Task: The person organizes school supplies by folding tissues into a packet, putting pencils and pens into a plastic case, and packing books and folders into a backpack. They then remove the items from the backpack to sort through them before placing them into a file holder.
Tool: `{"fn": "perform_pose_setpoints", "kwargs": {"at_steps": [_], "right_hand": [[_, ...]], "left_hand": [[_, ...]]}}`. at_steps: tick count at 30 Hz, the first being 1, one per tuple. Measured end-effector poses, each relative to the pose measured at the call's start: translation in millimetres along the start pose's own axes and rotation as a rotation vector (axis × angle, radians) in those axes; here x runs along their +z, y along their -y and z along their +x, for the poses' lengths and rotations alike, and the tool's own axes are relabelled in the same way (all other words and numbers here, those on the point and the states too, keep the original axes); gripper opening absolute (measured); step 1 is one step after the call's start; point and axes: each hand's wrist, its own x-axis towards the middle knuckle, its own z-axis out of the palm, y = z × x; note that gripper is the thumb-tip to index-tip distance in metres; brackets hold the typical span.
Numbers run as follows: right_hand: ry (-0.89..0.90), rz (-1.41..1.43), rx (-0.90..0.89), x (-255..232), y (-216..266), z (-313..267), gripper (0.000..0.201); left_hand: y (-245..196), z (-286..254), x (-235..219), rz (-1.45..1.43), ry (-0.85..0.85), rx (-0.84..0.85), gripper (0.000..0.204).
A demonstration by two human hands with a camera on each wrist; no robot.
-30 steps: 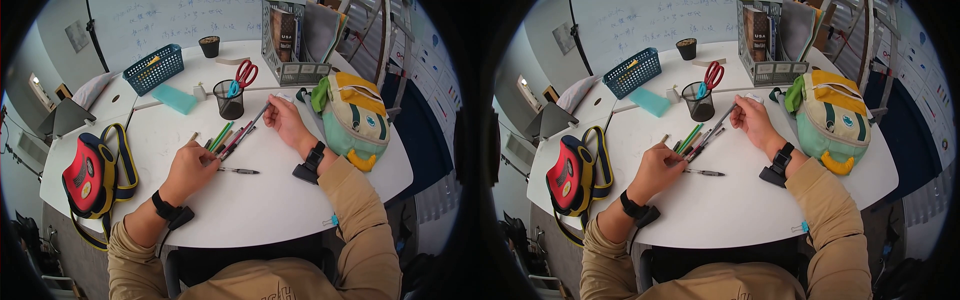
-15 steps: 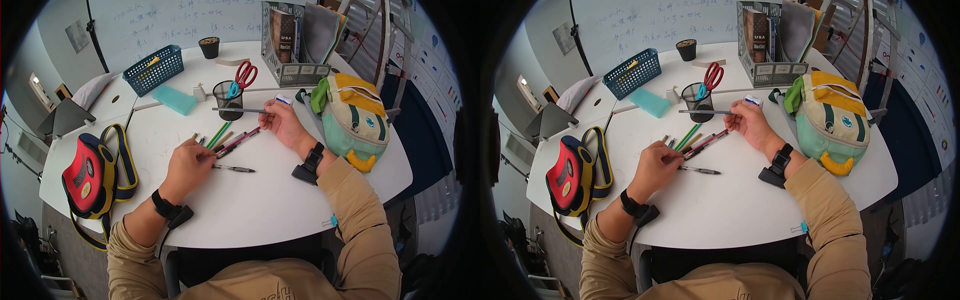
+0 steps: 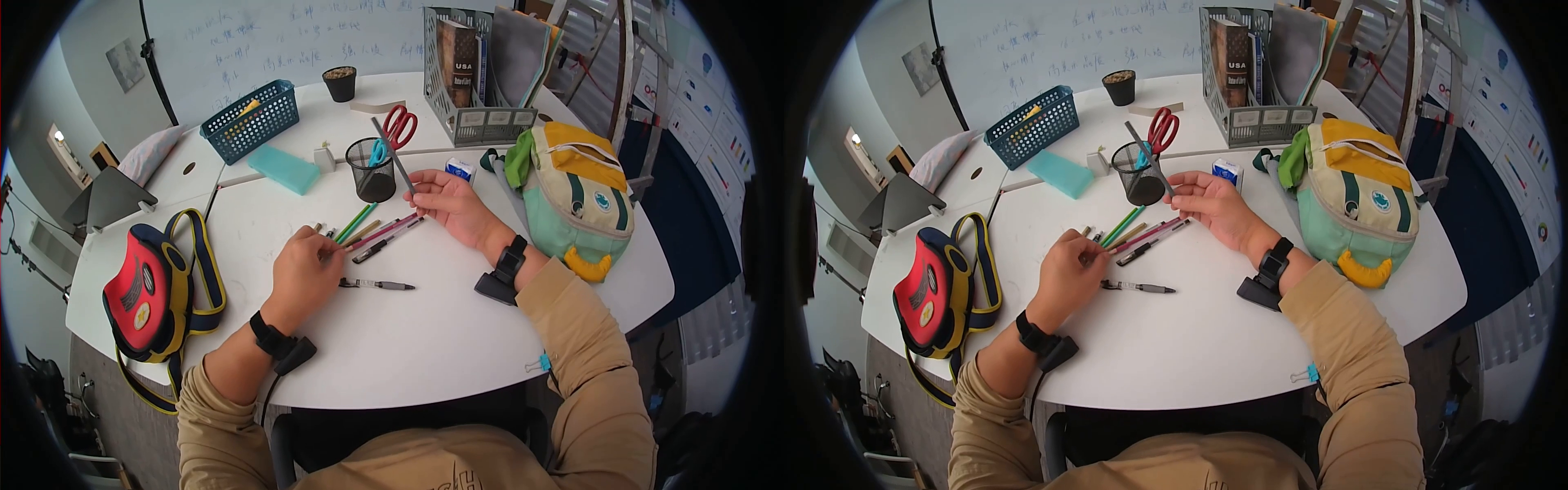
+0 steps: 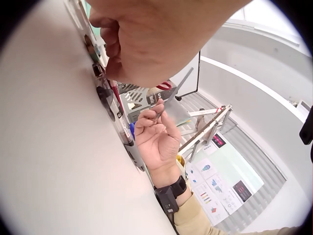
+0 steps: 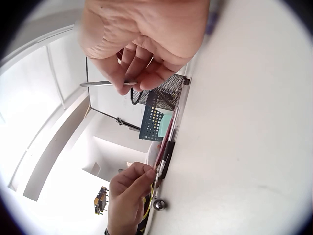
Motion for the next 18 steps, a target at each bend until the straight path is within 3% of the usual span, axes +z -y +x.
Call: {"fn": "perform_pose_setpoints", "kwargs": {"at_steps": [6,12,18], "right_hand": [[0.008,-0.028,-0.056,-4.0,-3.7,2.6,0.027],[0.132,-0.01,0.061,-2.6,-0.9,0.0,0.023],[0.093,-0.253,0.103,17.8,2.9,-6.5,0.034]], "left_hand": [[8.0,1.0,-8.7,-0.133,-0.13,-0.025,0.018],[20.5,9.1,-1.4,-0.548,-0.14,-0.189,0.025],[-1.6,-4.5,8.1,-0.519,-0.095,-0.072,0.019]]}}
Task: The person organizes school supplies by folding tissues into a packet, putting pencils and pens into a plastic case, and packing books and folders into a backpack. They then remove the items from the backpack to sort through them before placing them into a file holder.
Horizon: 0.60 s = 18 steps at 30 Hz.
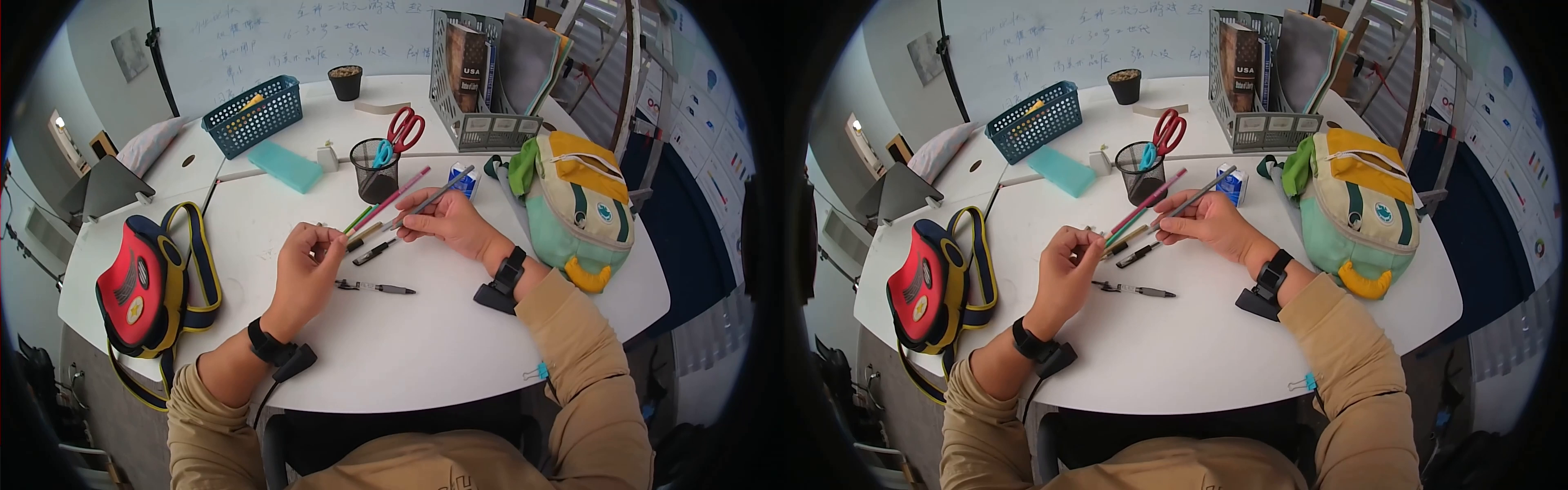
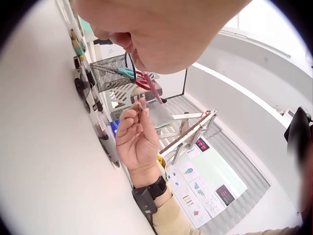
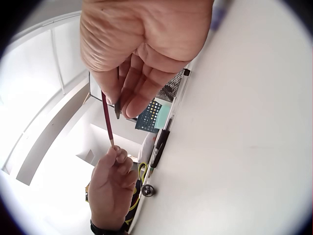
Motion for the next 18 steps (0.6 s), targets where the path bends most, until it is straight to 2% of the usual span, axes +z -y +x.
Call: {"fn": "perform_pose_setpoints", "kwargs": {"at_steps": [6,12,15,16,18], "right_hand": [[0.05,-0.042,-0.007,14.5,11.5,-4.8,0.045],[0.079,0.044,0.018,23.8,2.5,-1.7,0.027],[-0.02,0.084,-0.053,17.3,-3.2,2.1,0.026],[-0.13,0.005,-0.106,20.8,-1.2,1.1,0.03],[-0.18,-0.082,-0.188,11.5,-3.3,2.0,0.029]], "left_hand": [[-6.2,-4.2,6.0,0.043,0.071,-0.009,0.018],[-9.6,-4.5,3.6,0.121,0.144,0.061,0.014],[-13.7,-3.9,-1.9,0.292,0.101,0.102,0.015],[-13.0,-3.8,-6.0,0.368,0.082,0.1,0.016],[-5.9,-3.3,-14.2,0.492,0.063,0.117,0.017]]}}
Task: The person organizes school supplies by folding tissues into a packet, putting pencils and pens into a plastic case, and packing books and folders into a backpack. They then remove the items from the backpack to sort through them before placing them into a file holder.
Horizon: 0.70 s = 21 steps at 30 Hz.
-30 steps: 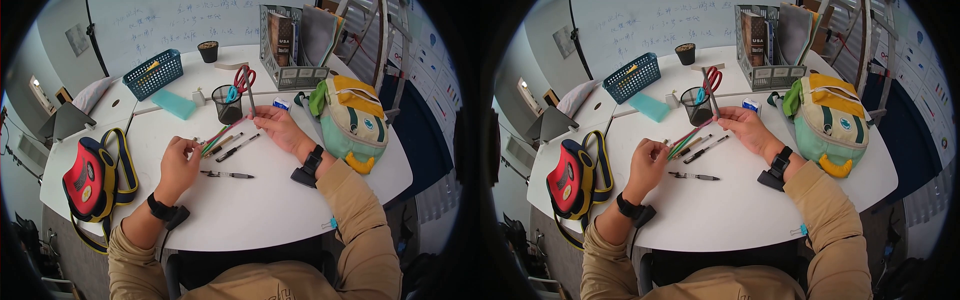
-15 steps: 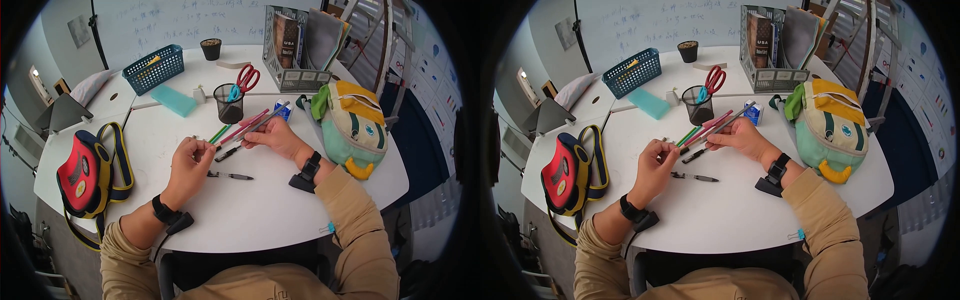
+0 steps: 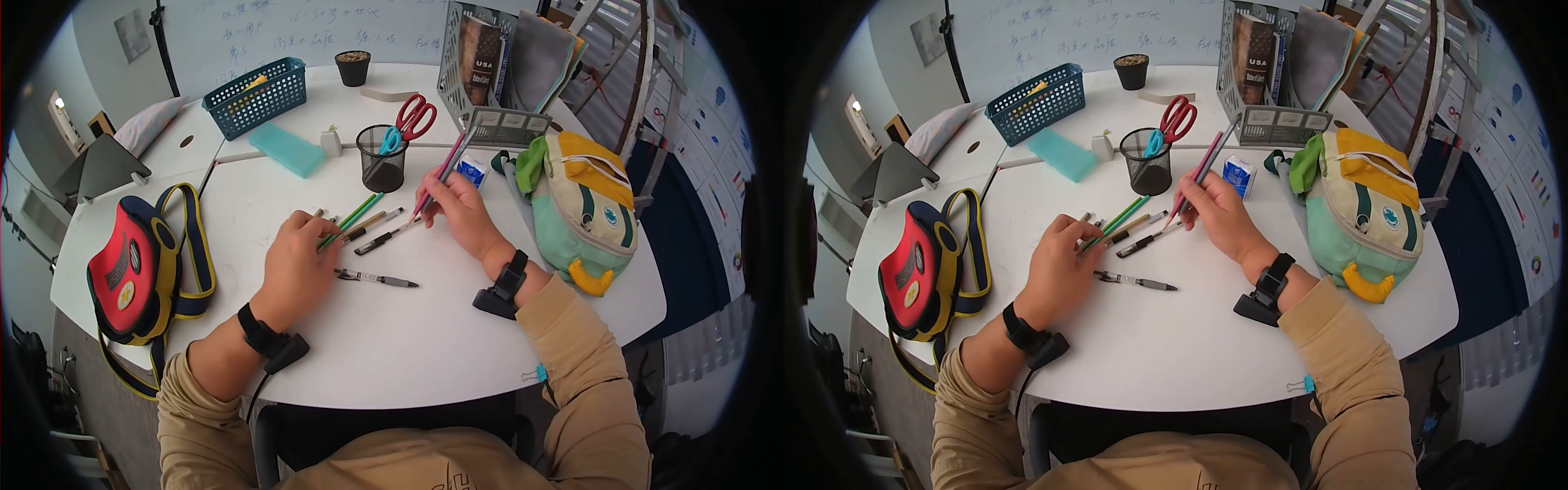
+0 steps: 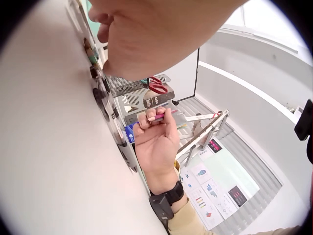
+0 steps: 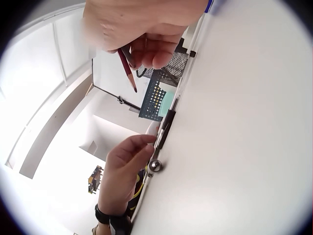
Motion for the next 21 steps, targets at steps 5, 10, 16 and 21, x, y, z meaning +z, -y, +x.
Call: {"fn": "perform_pose_setpoints", "kwargs": {"at_steps": [5,10,16,21], "right_hand": [[0.081,-0.202,-0.105,-10.2,-4.2,-3.7,0.025],[0.222,-0.377,-0.108,-5.9,6.1,-8.9,0.025],[0.187,-0.206,-0.151,-0.5,1.3,-5.6,0.021],[0.138,-0.029,-0.117,-3.9,-3.3,-3.0,0.017]], "left_hand": [[13.4,0.9,-1.9,0.136,0.025,0.037,0.017],[21.2,0.6,-0.8,0.193,-0.004,0.065,0.013],[27.2,4.2,3.4,0.179,-0.092,0.05,0.011],[28.2,7.8,5.6,-0.049,-0.097,0.006,0.013]]}}
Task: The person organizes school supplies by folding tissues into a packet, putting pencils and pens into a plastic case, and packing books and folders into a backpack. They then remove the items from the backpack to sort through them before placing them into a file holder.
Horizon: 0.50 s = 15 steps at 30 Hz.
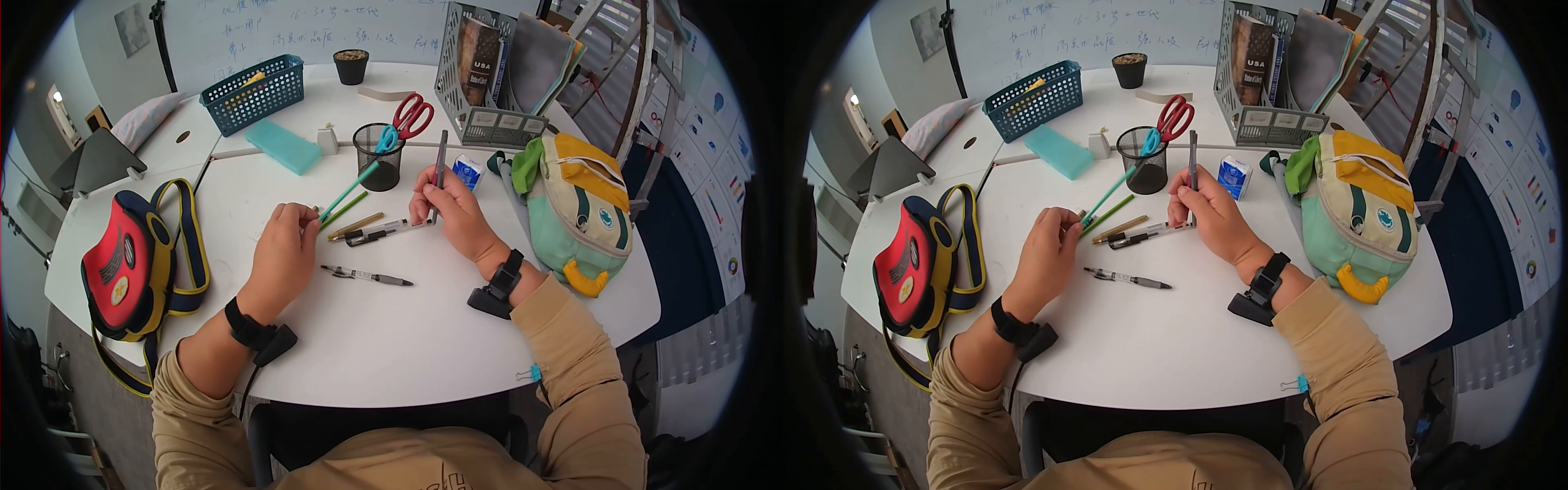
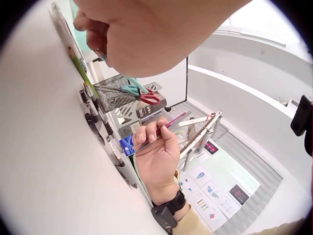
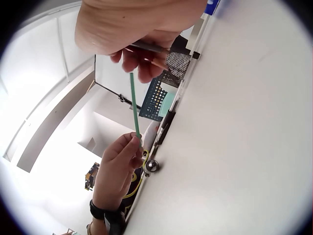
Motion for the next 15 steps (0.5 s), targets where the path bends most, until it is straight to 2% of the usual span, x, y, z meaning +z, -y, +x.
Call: {"fn": "perform_pose_setpoints", "kwargs": {"at_steps": [2,5,8,11,15], "right_hand": [[0.018,0.057,0.053,-5.0,2.7,-1.5,0.016],[0.059,-0.002,0.05,-4.2,8.3,-2.4,0.015],[-0.004,0.043,0.069,5.9,15.4,-2.4,0.02],[-0.004,0.048,0.012,7.8,6.1,-0.3,0.024],[0.016,-0.074,0.006,6.2,4.5,0.2,0.03]], "left_hand": [[2.4,-0.1,3.5,-0.156,0.04,-0.062,0.016],[-6.9,1.7,3.1,-0.323,0.083,-0.113,0.02],[-9.3,0.1,4.4,-0.439,0.147,-0.132,0.019],[-13.2,0.4,2.5,-0.501,0.229,-0.21,0.017],[-15.4,0.0,6.2,-0.599,0.223,-0.219,0.017]]}}
